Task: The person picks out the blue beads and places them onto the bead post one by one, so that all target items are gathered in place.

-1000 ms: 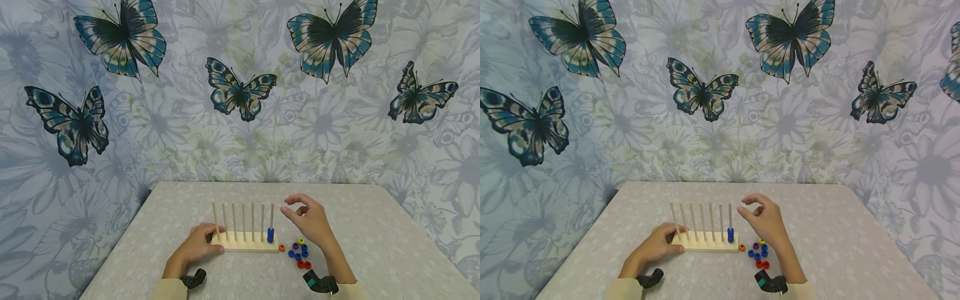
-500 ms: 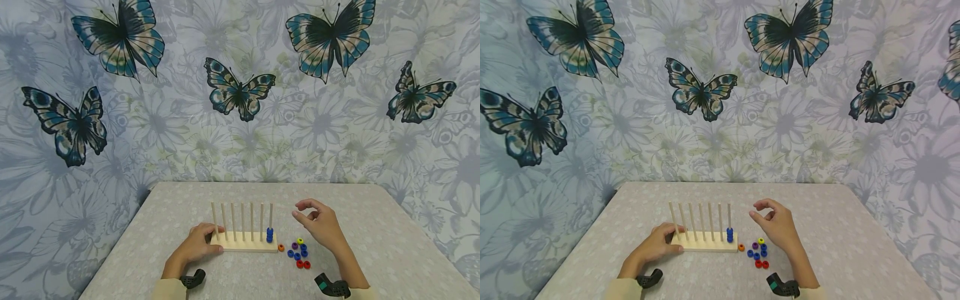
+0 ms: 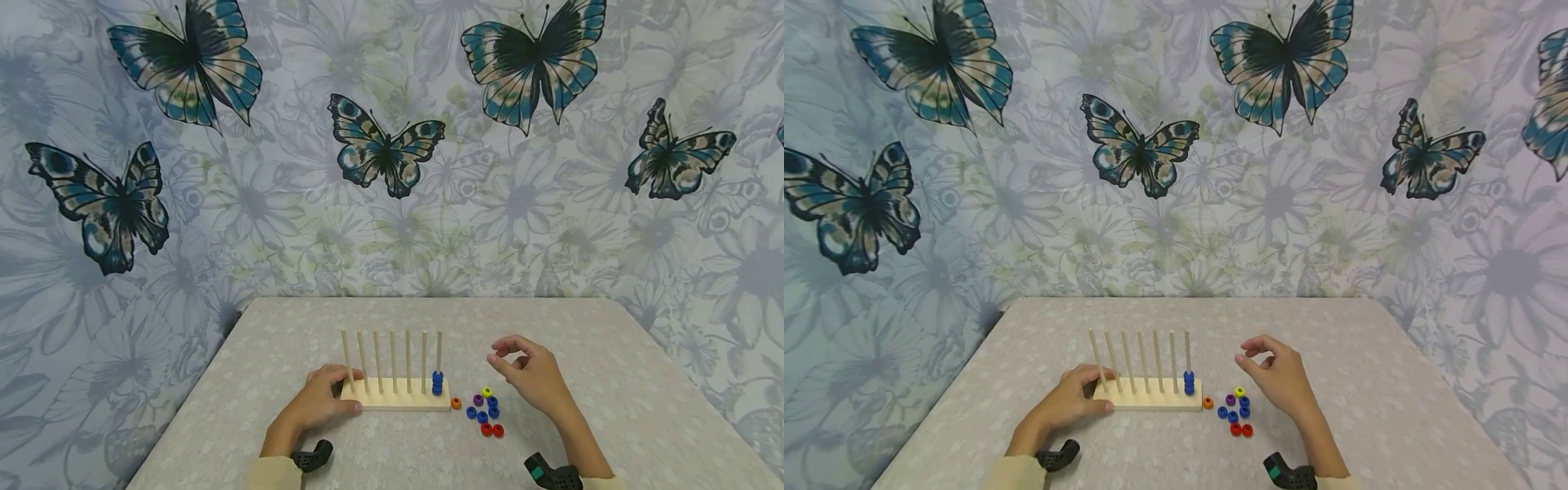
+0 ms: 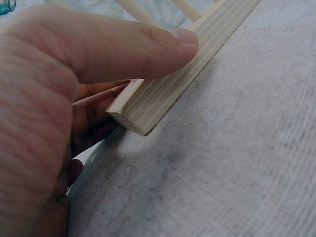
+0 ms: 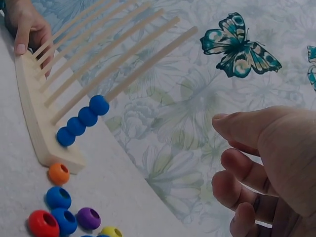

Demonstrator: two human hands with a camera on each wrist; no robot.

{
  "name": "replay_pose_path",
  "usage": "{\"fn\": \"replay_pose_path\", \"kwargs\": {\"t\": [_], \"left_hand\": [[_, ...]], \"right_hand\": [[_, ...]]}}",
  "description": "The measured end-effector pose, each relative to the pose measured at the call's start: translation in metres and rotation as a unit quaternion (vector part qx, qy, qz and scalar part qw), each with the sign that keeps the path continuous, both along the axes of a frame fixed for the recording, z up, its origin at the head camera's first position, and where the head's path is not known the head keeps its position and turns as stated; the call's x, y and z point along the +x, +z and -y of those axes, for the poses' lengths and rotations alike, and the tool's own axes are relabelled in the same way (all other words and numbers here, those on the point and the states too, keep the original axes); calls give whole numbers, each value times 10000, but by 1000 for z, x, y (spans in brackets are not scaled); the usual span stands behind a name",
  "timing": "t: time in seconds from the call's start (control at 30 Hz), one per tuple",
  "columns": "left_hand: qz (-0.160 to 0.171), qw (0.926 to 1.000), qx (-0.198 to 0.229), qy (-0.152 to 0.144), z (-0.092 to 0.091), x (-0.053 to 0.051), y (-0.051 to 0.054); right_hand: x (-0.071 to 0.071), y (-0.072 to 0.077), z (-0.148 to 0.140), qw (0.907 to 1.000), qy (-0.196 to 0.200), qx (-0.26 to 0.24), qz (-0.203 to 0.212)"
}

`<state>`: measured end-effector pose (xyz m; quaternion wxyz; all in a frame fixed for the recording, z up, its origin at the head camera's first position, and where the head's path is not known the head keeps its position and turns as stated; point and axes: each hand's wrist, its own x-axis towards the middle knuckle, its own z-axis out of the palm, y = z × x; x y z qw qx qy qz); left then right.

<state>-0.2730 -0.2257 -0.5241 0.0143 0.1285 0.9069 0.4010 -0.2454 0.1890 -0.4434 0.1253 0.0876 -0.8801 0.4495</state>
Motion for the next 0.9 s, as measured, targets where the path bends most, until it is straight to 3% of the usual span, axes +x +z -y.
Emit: {"fn": "replay_pose_path", "kwargs": {"t": [0.3, 0.57, 0.9], "left_hand": [[93, 9999, 32, 56, 0, 1, 0], [99, 9999, 43, 29, 1, 3, 0], [95, 9999, 110, 48, 1, 2, 0]], "right_hand": [[2, -14, -11, 9993, 70, 66, 360], [0, -26, -13, 9936, 295, -249, 1058], [-4, -39, -22, 9898, 597, -107, 1287]]}}
